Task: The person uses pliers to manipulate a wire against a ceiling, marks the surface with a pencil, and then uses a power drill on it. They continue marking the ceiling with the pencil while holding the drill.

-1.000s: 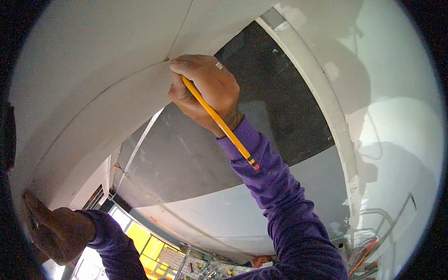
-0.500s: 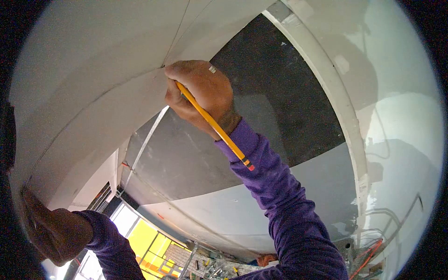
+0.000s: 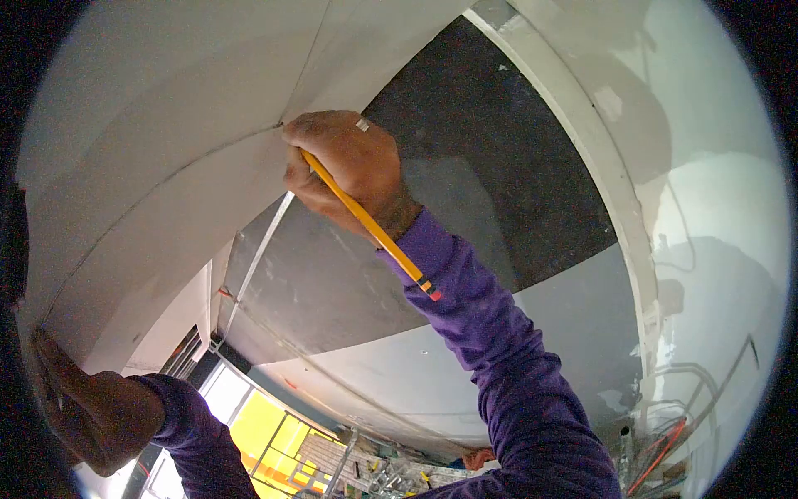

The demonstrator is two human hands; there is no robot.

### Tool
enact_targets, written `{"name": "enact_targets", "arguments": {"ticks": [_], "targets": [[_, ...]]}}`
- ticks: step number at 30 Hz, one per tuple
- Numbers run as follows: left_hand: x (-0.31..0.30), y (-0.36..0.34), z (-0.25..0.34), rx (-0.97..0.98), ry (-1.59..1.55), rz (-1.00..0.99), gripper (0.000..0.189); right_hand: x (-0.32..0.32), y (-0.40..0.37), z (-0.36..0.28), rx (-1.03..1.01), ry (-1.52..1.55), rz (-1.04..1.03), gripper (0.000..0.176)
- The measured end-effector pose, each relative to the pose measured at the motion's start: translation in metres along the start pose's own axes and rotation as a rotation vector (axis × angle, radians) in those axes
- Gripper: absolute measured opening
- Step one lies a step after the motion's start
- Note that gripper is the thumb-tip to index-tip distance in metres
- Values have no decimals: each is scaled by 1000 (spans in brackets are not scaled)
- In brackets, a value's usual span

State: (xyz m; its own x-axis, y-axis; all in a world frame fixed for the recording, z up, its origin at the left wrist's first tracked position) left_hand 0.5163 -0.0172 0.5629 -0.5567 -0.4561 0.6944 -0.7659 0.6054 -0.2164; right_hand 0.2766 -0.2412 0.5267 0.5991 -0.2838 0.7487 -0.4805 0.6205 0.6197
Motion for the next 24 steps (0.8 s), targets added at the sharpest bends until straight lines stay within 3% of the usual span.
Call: {"name": "enact_targets", "arguments": {"ticks": [3,15,24], "targets": [[-5,-1,-7,73,21,-46,24,2,-1,-2,-35,-20,18,32],[2,0,2,-118,31,54,16,2,0,-2,-24,-35,20,33],[-2,-1,3,-53,-9,83,13,-1,4,-5,-18,-28,1,33]]}}
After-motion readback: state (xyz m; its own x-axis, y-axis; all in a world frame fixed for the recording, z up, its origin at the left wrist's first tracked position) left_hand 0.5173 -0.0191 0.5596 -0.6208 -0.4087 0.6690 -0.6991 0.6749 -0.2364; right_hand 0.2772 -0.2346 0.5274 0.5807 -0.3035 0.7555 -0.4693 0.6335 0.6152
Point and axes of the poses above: each hand's wrist, its own y-axis towards the middle knuckle, its own x-axis out of the palm, z = x × y, the point moved 8 cm from there along y, towards the middle knuckle, and after that the axes turned 12 degrees about x, right-handed, at the moved point
